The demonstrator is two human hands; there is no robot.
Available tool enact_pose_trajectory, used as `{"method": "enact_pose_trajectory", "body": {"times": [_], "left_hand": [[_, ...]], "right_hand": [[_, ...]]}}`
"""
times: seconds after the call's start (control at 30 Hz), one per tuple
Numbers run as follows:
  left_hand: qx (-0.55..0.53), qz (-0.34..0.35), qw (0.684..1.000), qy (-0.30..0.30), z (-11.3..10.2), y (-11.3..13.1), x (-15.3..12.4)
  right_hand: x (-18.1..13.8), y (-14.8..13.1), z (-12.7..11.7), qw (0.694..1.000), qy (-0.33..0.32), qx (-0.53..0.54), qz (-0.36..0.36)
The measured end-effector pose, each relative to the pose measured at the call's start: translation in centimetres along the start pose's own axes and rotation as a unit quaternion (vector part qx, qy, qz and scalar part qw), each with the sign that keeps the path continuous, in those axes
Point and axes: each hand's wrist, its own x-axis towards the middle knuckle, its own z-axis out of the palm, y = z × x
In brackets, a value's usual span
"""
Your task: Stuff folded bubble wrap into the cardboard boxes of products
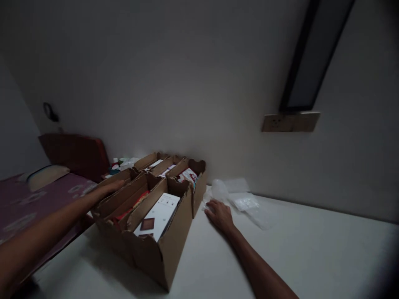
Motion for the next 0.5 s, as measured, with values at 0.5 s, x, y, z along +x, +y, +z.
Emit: {"method": "enact_pose_trajectory", "body": {"times": [0.5], "left_hand": [[-0.186, 0.174, 0.964, 0.080, -6.6, 15.1, 4.6]], "right_hand": [[0.3, 0.3, 0.1, 1.000, 0.010, -0.010, -0.010]]}}
